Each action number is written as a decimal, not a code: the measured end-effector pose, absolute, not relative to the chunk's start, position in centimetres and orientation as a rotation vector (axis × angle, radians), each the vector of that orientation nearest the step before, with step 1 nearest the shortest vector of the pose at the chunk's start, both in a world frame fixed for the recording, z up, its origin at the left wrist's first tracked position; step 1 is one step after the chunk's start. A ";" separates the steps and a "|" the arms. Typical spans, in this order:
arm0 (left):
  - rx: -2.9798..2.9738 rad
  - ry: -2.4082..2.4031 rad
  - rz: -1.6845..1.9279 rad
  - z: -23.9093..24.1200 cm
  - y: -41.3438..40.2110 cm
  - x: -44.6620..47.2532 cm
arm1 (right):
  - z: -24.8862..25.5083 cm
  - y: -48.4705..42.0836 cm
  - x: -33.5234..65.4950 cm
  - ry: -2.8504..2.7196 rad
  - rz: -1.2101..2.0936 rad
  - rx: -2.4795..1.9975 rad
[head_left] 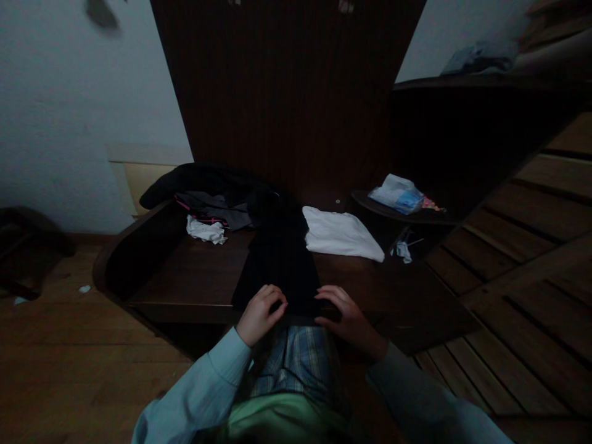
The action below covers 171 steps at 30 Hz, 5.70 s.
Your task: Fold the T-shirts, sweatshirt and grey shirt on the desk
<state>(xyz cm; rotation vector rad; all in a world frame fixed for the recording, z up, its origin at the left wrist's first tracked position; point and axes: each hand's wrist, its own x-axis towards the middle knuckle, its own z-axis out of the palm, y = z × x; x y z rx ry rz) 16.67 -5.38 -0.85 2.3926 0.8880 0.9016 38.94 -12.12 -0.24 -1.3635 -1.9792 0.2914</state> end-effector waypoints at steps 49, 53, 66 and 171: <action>2.522 0.709 0.607 4.1 -9.8 8.7 | 3.2 -16.8 39.8 -2.296 0.466 -1.250; 2.411 0.887 0.736 5.8 -6.8 10.0 | 6.9 -13.3 40.2 -2.226 0.660 -1.253; 2.164 1.413 0.830 -0.1 7.1 14.6 | 0.8 2.4 41.0 -1.998 0.354 -1.584; 2.613 1.642 1.029 10.1 10.3 16.0 | 11.8 6.6 37.7 -2.036 -0.275 -1.874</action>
